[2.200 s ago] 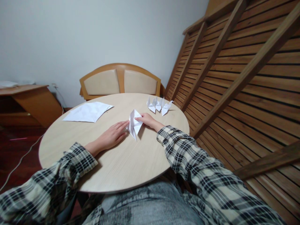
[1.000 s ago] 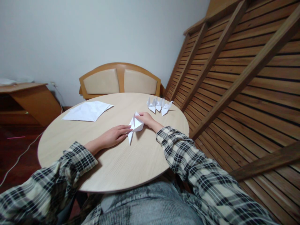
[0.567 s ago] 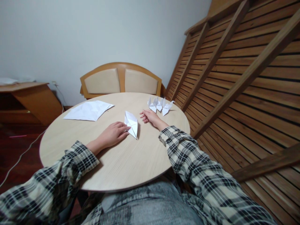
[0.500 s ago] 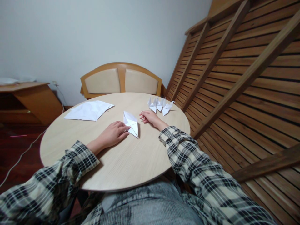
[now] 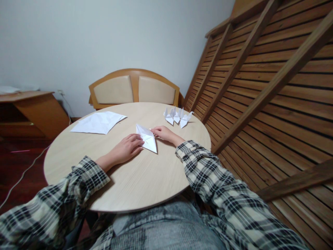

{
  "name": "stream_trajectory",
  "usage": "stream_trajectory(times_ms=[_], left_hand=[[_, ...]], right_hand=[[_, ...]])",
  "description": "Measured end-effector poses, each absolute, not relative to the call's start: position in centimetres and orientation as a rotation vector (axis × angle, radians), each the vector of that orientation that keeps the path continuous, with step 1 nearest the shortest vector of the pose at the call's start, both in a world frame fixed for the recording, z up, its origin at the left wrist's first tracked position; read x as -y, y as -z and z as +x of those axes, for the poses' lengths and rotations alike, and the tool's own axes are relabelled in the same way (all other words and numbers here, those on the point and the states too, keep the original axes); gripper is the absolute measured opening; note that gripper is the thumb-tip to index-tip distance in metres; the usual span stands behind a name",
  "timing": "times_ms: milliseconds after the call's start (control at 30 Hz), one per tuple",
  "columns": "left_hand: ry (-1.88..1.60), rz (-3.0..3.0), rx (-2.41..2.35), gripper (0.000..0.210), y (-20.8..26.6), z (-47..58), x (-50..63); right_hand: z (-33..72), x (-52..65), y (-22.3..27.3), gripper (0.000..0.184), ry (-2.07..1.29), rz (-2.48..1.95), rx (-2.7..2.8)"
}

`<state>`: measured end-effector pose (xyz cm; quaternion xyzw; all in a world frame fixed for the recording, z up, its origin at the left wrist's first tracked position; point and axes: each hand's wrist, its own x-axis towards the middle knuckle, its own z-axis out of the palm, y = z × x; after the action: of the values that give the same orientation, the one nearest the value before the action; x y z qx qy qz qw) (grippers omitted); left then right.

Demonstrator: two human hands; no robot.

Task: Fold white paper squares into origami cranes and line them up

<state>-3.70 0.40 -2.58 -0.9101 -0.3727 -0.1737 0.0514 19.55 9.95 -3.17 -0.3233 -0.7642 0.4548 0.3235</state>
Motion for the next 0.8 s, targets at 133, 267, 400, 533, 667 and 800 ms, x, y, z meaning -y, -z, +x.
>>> stream_trajectory(times_ms=[133,267,400,533,667,800], left_hand=[[0.533,-2.797,1.235,0.041,3.3,-4.0,-0.7],[0.499,-2.838,1.338,0.049,3.4,-4.1,-0.8],[0.487,-2.844,1.356,0.052,3.3,-4.0,-0.7],[0.477,-2.842,1.334,0.053,3.2,-3.9,-0.8],[0.451,-2.851,1.285,0.05,3.2,-3.9,-0.9],[0.432,-2.852,1.285,0.051,3.2,-3.9,-1.0]], right_hand=[[19.6,-10.1,3.4,0.032,-1.062,-0.849,2.069],[19.6,-9.7,3.1,0.027,-0.921,-0.853,2.113],[19.3,-9.4,3.1,0.023,-0.963,-0.829,2.075],[18.9,-9.3,3.2,0.022,-0.882,-0.809,2.106],[18.5,-8.8,3.2,0.023,-0.744,-0.833,2.149],[18.3,-8.5,3.1,0.022,-0.673,-0.841,2.177]])
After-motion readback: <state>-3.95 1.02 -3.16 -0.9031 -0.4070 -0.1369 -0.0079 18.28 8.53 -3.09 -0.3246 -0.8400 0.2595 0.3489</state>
